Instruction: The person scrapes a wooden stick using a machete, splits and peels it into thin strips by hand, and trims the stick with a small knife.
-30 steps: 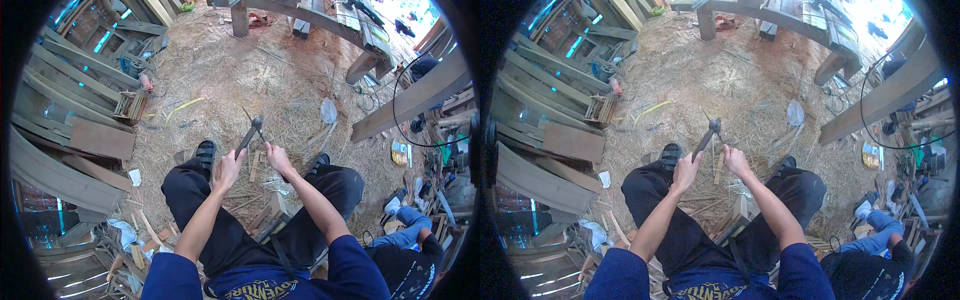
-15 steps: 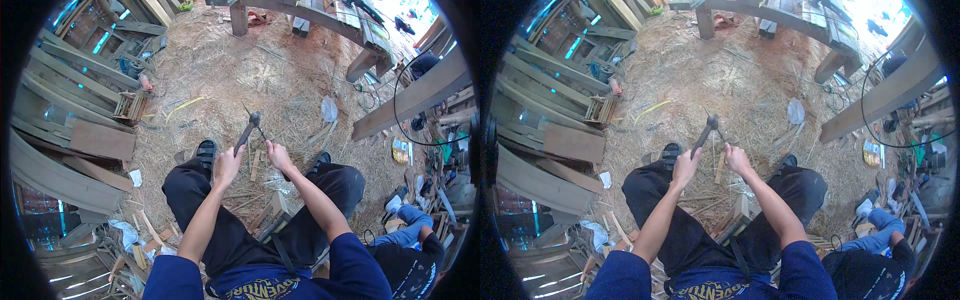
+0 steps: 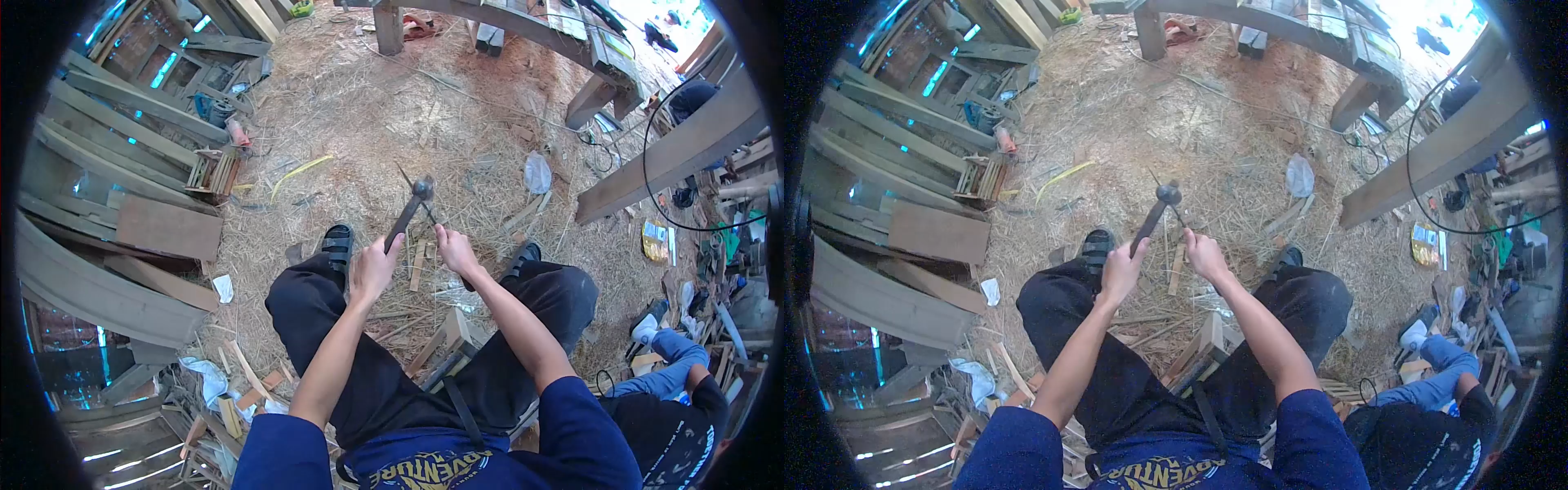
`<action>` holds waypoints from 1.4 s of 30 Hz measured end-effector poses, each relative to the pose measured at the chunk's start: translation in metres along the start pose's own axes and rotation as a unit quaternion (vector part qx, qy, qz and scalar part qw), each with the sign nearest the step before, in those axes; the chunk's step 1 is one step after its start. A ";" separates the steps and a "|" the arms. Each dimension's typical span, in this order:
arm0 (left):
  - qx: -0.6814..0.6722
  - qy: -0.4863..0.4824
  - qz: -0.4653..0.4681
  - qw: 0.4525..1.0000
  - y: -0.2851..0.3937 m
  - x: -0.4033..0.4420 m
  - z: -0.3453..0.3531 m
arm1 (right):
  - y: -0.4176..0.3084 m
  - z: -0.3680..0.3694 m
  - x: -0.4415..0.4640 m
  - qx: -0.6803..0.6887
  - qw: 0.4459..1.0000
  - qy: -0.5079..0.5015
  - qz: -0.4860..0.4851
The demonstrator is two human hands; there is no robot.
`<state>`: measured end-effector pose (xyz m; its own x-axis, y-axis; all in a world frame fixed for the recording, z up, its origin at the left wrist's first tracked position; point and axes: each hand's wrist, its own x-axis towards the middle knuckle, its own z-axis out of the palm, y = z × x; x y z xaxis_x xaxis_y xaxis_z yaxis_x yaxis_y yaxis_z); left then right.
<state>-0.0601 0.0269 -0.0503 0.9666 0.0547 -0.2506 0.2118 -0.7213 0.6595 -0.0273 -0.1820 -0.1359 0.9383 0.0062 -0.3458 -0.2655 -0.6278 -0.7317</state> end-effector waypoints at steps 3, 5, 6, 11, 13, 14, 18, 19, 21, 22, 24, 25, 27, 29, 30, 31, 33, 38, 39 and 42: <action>-0.020 -0.016 -0.027 0.999 -0.006 0.006 0.010 | 0.000 -0.004 0.004 -0.004 0.999 -0.034 0.017; -0.022 -0.014 -0.027 0.999 0.003 0.004 0.010 | 0.004 -0.004 0.005 0.003 0.999 -0.029 0.017; -0.021 -0.005 -0.013 1.000 0.008 0.004 0.009 | 0.004 -0.002 0.004 -0.005 1.000 -0.002 -0.008; -0.019 0.014 0.016 1.000 0.014 -0.003 0.009 | 0.007 -0.001 0.002 -0.015 1.000 0.006 0.006; -0.025 0.022 0.026 0.999 0.021 -0.008 0.005 | 0.011 0.000 0.001 -0.012 1.000 0.009 0.003; -0.028 0.029 0.030 0.999 0.023 -0.009 0.003 | 0.012 0.001 0.002 -0.013 1.000 0.012 0.000; -0.025 -0.006 -0.003 1.000 0.011 -0.005 0.010 | 0.009 -0.001 0.001 -0.017 1.000 0.014 -0.016; -0.014 -0.021 -0.012 1.000 0.009 -0.003 0.010 | 0.009 -0.001 0.001 -0.020 1.000 0.016 -0.016; 0.002 -0.037 -0.022 0.999 0.007 -0.003 0.010 | 0.008 -0.003 0.002 -0.022 1.000 -0.004 -0.002; 0.008 -0.039 -0.021 0.999 0.008 -0.004 0.010 | 0.008 -0.005 0.003 -0.023 1.000 -0.013 0.006; 0.021 -0.036 -0.010 0.999 0.008 -0.002 0.010 | 0.010 -0.004 0.001 -0.007 1.000 0.004 -0.010; 0.027 -0.031 -0.004 0.999 0.005 -0.004 0.010 | 0.012 -0.003 -0.002 0.002 1.000 0.010 -0.016; 0.038 -0.020 0.012 0.999 0.003 -0.006 0.010 | 0.016 -0.002 -0.001 -0.004 1.000 0.018 -0.021; 0.046 -0.004 0.033 0.998 0.004 -0.008 0.005 | 0.020 -0.002 0.000 -0.003 0.999 0.024 -0.025; 0.039 -0.002 0.039 0.998 0.004 -0.009 0.003 | 0.022 -0.001 0.003 0.001 0.999 0.025 -0.029; 0.040 0.002 0.039 0.998 0.004 -0.009 0.001 | 0.024 0.000 0.006 0.004 0.999 0.026 -0.032; 0.040 0.011 0.041 0.998 0.004 -0.008 -0.001 | 0.027 -0.001 0.008 0.012 1.000 0.007 -0.018; 0.109 -0.026 -0.006 0.994 -0.009 0.006 0.001 | 0.033 0.010 0.011 0.022 0.999 0.034 -0.034; 0.128 -0.039 -0.024 0.991 -0.013 0.005 0.003 | 0.034 0.009 0.012 0.029 0.999 0.028 -0.023; 0.142 -0.063 -0.025 0.988 -0.025 0.001 0.007 | 0.038 0.005 0.014 0.017 1.000 0.023 -0.006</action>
<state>-0.0650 0.0404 -0.0720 0.9264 0.0216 -0.3759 0.1926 -0.8850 0.4239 -0.0253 -0.2019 -0.1714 0.9504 -0.0236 -0.3101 -0.2613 -0.6016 -0.7548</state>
